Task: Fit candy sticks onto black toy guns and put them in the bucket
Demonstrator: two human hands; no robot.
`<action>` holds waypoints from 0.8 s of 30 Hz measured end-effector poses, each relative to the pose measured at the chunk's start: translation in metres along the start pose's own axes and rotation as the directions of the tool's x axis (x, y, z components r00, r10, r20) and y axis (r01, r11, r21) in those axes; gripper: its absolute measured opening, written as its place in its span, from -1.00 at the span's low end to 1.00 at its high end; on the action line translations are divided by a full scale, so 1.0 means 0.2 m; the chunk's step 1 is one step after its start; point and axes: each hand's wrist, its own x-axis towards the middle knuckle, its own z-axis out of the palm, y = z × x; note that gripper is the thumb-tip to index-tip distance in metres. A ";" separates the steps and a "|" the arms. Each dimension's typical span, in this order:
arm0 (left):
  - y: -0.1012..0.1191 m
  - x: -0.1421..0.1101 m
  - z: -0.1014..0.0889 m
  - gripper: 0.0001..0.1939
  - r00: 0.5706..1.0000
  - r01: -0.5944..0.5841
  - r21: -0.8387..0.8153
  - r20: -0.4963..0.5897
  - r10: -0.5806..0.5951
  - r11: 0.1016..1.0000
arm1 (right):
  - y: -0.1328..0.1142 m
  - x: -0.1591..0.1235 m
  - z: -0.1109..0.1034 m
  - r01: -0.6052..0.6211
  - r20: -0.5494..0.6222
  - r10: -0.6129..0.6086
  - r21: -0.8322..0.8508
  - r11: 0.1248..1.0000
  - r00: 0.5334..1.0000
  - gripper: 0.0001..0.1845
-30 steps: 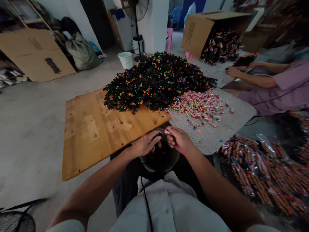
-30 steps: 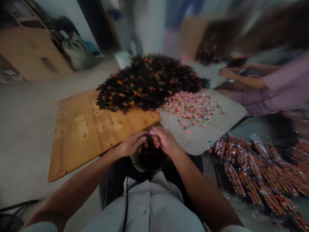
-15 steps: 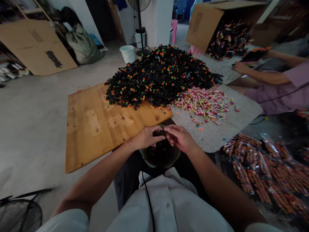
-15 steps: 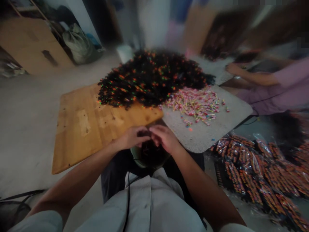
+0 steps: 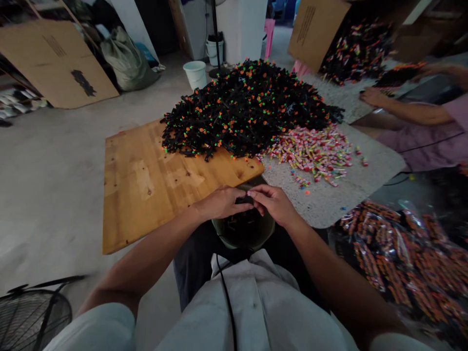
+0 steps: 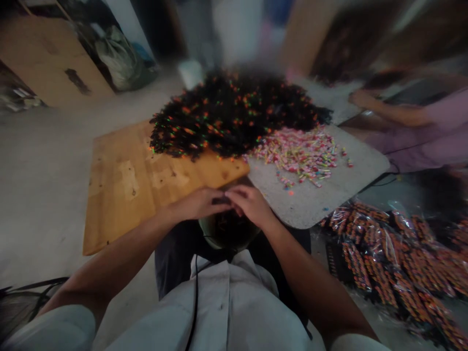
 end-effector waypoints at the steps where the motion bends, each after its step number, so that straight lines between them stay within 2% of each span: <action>1: 0.00 0.00 0.00 -0.72 1.000 -0.008 -0.009 0.011 0.008 1.000 | 0.01 0.00 0.00 0.010 -0.008 -0.010 -0.023 1.000 1.000 -0.60; 10: 0.01 0.01 -0.01 -0.69 1.000 -0.023 -0.051 0.018 0.024 0.998 | -0.02 -0.01 -0.02 0.055 0.008 -0.055 -0.144 0.988 0.998 -0.60; 15: 0.01 0.01 -0.02 -0.60 0.996 -0.024 -0.101 0.080 0.032 0.995 | -0.01 0.00 -0.06 0.057 0.081 -0.043 -0.172 0.983 0.996 -0.61; 17: 0.01 0.01 -0.03 -0.57 0.993 -0.017 -0.117 0.111 0.031 0.993 | 0.01 0.00 -0.06 0.020 0.115 -0.009 -0.093 0.995 0.993 -0.61; 19: 0.03 0.01 -0.03 -0.58 0.994 -0.024 -0.099 0.107 0.035 0.995 | 0.04 0.01 -0.05 -0.053 0.138 0.043 0.074 0.996 0.989 -0.59; 22: 0.06 0.01 -0.03 -0.63 0.997 -0.045 -0.041 0.066 0.048 0.998 | 0.05 0.01 -0.02 -0.158 0.150 0.115 0.315 0.936 0.982 -0.54; 24: 0.08 0.01 -0.03 -0.67 0.997 -0.052 -0.009 0.053 0.052 0.999 | 0.05 -0.01 0.00 -0.188 0.144 0.142 0.399 0.897 0.979 -0.53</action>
